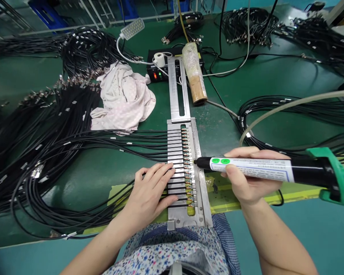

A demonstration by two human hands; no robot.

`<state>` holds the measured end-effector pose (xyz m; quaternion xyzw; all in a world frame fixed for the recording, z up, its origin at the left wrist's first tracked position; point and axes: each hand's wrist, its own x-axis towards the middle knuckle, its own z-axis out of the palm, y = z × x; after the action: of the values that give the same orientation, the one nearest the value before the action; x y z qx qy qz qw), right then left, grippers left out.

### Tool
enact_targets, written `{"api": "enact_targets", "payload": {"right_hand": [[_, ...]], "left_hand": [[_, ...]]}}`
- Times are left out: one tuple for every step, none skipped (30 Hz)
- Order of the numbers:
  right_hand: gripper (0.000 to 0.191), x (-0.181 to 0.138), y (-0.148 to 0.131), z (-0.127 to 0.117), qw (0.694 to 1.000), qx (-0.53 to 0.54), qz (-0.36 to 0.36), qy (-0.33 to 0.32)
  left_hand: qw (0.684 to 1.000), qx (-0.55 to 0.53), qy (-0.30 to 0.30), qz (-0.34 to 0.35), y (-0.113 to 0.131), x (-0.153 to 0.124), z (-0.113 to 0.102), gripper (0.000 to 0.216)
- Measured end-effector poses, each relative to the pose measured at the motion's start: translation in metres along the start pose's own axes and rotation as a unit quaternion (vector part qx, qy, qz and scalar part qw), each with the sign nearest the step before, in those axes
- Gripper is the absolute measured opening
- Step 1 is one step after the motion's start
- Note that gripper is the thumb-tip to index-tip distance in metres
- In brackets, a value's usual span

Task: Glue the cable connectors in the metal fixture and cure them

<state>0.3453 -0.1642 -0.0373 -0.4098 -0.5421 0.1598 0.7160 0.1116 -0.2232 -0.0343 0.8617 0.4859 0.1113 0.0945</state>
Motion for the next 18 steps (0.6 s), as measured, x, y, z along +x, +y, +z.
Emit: {"api": "enact_targets", "payload": {"right_hand": [[0.044, -0.0005, 0.0003, -0.0009, 1.000, 0.008, -0.017, -0.013], [0.043, -0.0011, 0.0008, -0.0017, 0.999, 0.014, -0.035, -0.027], [0.042, -0.0017, 0.0012, -0.0023, 0.998, 0.015, -0.040, -0.035], [0.042, -0.0022, 0.0015, -0.0028, 0.999, 0.009, -0.035, -0.037], [0.041, -0.0026, 0.0016, -0.0030, 0.999, 0.003, -0.030, -0.036], [0.041, -0.0028, 0.0015, -0.0029, 0.999, 0.000, -0.027, -0.036], [0.041, -0.0028, 0.0012, -0.0027, 0.999, 0.003, -0.029, -0.040], [0.042, -0.0027, 0.0007, -0.0023, 0.998, 0.010, -0.034, -0.046], [0.042, -0.0025, 0.0002, -0.0019, 0.998, 0.018, -0.037, -0.053], [0.043, -0.0022, -0.0003, -0.0014, 0.997, 0.026, -0.038, -0.061], [0.044, -0.0020, -0.0008, -0.0010, 0.997, 0.032, -0.038, -0.067], [0.045, -0.0018, -0.0011, -0.0007, 0.996, 0.033, -0.036, -0.070], [0.045, -0.0017, -0.0012, -0.0004, 0.996, 0.034, -0.035, -0.072], [0.046, -0.0016, -0.0013, -0.0002, 0.996, 0.037, -0.033, -0.074], [0.046, -0.0015, -0.0012, 0.0001, 0.996, 0.040, -0.033, -0.077], [0.047, -0.0014, -0.0011, 0.0004, 0.995, 0.044, -0.035, -0.080], [0.047, -0.0012, -0.0009, 0.0006, 0.995, 0.049, -0.037, -0.083], [0.047, -0.0011, -0.0008, 0.0008, 0.994, 0.053, -0.038, -0.086]], "left_hand": [[1.000, 0.002, 0.000, -0.001, 0.0000, -0.0003, 0.0006, 0.051], [1.000, 0.005, -0.001, -0.002, 0.0000, -0.0006, 0.0012, 0.054], [1.000, 0.007, -0.001, -0.004, 0.0001, -0.0008, 0.0017, 0.056], [1.000, 0.010, -0.002, -0.005, 0.0002, -0.0008, 0.0022, 0.058], [1.000, 0.014, -0.004, -0.006, 0.0003, -0.0006, 0.0026, 0.059], [1.000, 0.017, -0.005, -0.007, 0.0004, -0.0003, 0.0030, 0.060], [1.000, 0.021, -0.007, -0.008, 0.0005, 0.0001, 0.0033, 0.060], [1.000, 0.024, -0.008, -0.008, 0.0005, 0.0006, 0.0035, 0.061], [1.000, 0.027, -0.009, -0.008, 0.0004, 0.0010, 0.0036, 0.061], [0.999, 0.030, -0.010, -0.008, 0.0003, 0.0014, 0.0037, 0.061], [0.999, 0.032, -0.010, -0.009, 0.0002, 0.0017, 0.0037, 0.061], [0.999, 0.033, -0.011, -0.008, 0.0001, 0.0018, 0.0036, 0.061], [0.999, 0.034, -0.011, -0.009, -0.0001, 0.0019, 0.0036, 0.061], [0.999, 0.034, -0.012, -0.009, -0.0001, 0.0019, 0.0034, 0.060], [0.999, 0.034, -0.013, -0.009, -0.0001, 0.0019, 0.0033, 0.060], [0.999, 0.034, -0.014, -0.009, -0.0001, 0.0019, 0.0031, 0.060], [0.999, 0.035, -0.015, -0.010, 0.0000, 0.0020, 0.0030, 0.059], [0.999, 0.036, -0.014, -0.009, 0.0001, 0.0020, 0.0030, 0.059]]}}
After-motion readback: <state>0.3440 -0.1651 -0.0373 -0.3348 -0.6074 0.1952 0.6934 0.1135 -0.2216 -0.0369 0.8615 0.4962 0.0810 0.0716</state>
